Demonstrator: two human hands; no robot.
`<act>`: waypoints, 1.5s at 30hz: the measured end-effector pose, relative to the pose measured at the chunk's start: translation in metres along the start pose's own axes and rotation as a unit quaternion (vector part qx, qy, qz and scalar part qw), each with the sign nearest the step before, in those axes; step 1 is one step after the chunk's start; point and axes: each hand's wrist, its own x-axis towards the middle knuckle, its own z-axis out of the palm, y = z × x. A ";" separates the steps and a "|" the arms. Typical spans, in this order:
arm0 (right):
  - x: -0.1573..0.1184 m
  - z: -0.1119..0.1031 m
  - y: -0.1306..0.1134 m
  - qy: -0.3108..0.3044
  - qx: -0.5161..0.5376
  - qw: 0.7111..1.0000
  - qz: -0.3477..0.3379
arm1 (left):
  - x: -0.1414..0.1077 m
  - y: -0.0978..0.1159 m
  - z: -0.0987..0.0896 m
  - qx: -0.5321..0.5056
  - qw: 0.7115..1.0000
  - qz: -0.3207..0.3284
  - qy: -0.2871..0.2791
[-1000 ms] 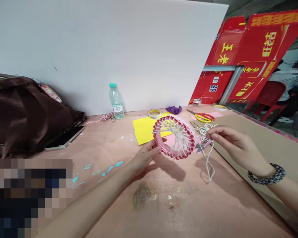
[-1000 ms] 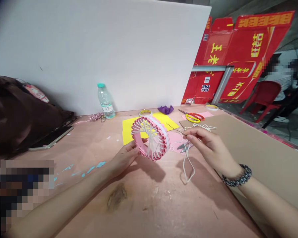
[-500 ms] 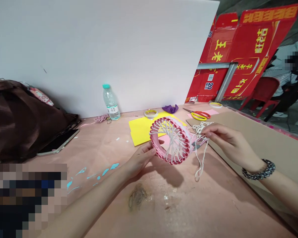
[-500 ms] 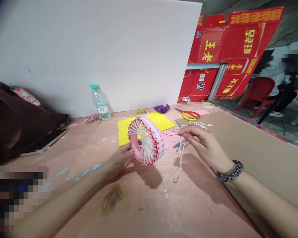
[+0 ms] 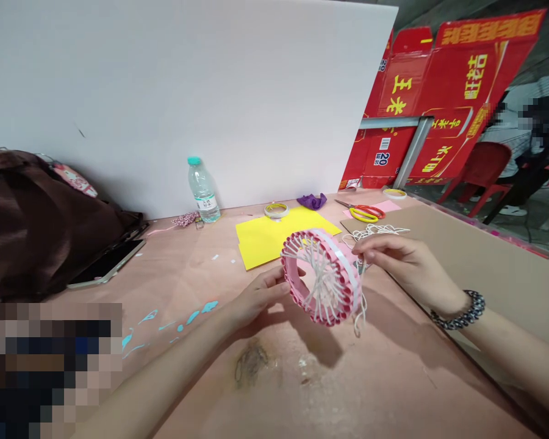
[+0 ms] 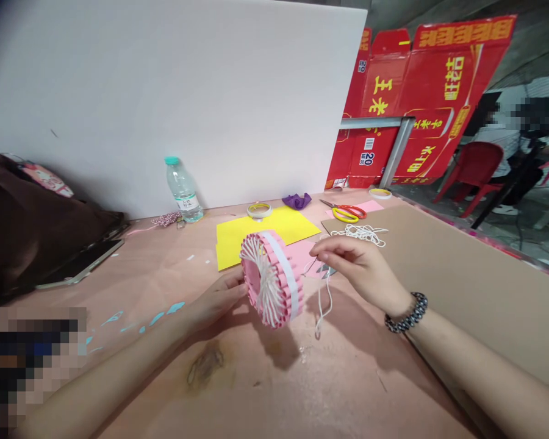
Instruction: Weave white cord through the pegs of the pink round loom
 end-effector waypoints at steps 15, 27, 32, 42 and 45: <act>0.003 0.008 -0.001 0.071 0.404 0.883 0.229 | 0.053 -0.002 0.020 -0.001 0.996 0.087 0.024; 0.001 0.007 0.003 0.102 0.428 0.858 0.266 | 0.061 -0.006 0.019 -0.030 0.995 0.095 0.019; -0.002 0.007 0.000 0.105 0.417 0.871 0.237 | 0.063 -0.006 0.018 -0.009 0.993 0.111 0.036; -0.006 0.007 -0.001 0.046 0.375 0.900 0.219 | 0.062 -0.005 0.020 -0.026 0.991 0.128 0.035; -0.007 0.009 -0.001 0.047 0.350 0.918 0.177 | 0.061 -0.006 0.020 -0.034 0.990 0.134 0.040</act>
